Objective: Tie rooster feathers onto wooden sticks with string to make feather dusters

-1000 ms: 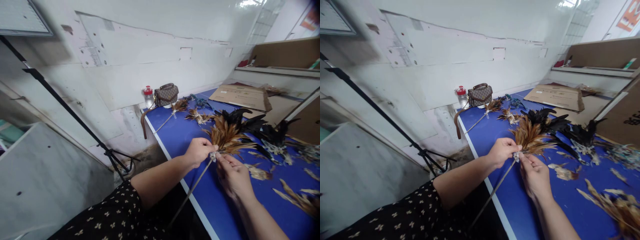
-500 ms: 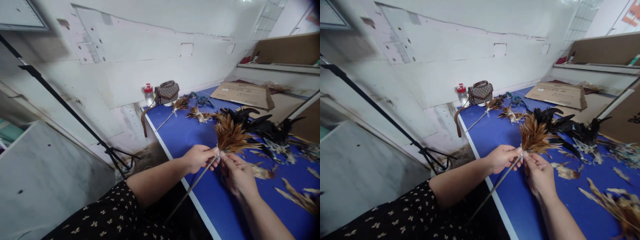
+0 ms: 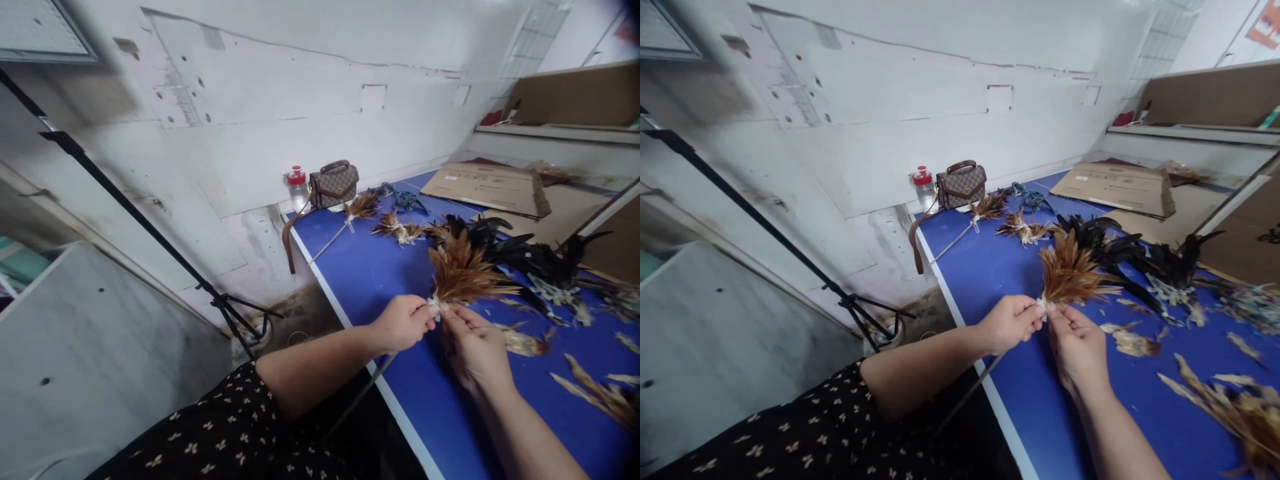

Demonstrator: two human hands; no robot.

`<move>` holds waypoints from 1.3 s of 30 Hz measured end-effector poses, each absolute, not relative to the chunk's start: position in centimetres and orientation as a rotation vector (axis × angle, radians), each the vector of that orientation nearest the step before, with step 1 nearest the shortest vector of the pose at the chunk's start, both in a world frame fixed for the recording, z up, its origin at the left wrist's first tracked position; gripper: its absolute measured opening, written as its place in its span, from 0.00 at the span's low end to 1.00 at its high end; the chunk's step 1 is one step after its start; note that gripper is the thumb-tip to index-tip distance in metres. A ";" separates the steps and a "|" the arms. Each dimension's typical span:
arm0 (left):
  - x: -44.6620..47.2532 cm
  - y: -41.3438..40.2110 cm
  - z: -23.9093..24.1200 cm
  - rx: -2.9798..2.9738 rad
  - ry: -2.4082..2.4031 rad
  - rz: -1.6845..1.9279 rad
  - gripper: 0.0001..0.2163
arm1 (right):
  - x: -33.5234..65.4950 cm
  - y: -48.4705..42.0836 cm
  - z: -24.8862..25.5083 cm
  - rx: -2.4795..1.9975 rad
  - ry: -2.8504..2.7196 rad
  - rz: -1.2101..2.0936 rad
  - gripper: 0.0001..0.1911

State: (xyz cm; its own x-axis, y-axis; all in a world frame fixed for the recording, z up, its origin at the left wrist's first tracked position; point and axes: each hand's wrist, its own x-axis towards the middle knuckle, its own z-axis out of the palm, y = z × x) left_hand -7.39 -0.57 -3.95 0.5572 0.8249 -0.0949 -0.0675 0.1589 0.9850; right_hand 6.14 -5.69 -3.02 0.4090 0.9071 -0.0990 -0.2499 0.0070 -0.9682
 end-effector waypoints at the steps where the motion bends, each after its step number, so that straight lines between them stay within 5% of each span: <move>1: -7.5 -0.6 -4.1 1.332 0.779 0.735 0.22 | 6.1 -5.7 -3.1 -1.241 -0.692 1.029 0.31; 6: -7.6 -0.5 -4.9 1.496 0.753 0.777 0.19 | 6.1 -5.7 -3.2 -1.270 -0.701 1.047 0.30; 16: -7.9 -0.2 -3.3 0.927 0.603 0.586 0.20 | 7.4 -5.7 -3.7 -1.218 -0.787 1.171 0.25; 24: -8.5 0.6 -1.7 0.527 0.626 0.505 0.09 | 7.3 -5.9 -3.8 -1.257 -0.786 1.211 0.27; 39: -5.8 -1.6 -4.1 0.787 0.780 0.998 0.15 | 7.4 -5.8 -4.8 -1.310 -0.750 1.177 0.25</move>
State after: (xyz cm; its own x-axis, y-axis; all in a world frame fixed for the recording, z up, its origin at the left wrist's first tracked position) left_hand -5.83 -1.56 -4.06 0.3362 0.9211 -0.1963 -0.4133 0.3317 0.8480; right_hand 7.36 -5.77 -4.83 0.2897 0.9374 -0.1932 -0.2208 -0.1310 -0.9665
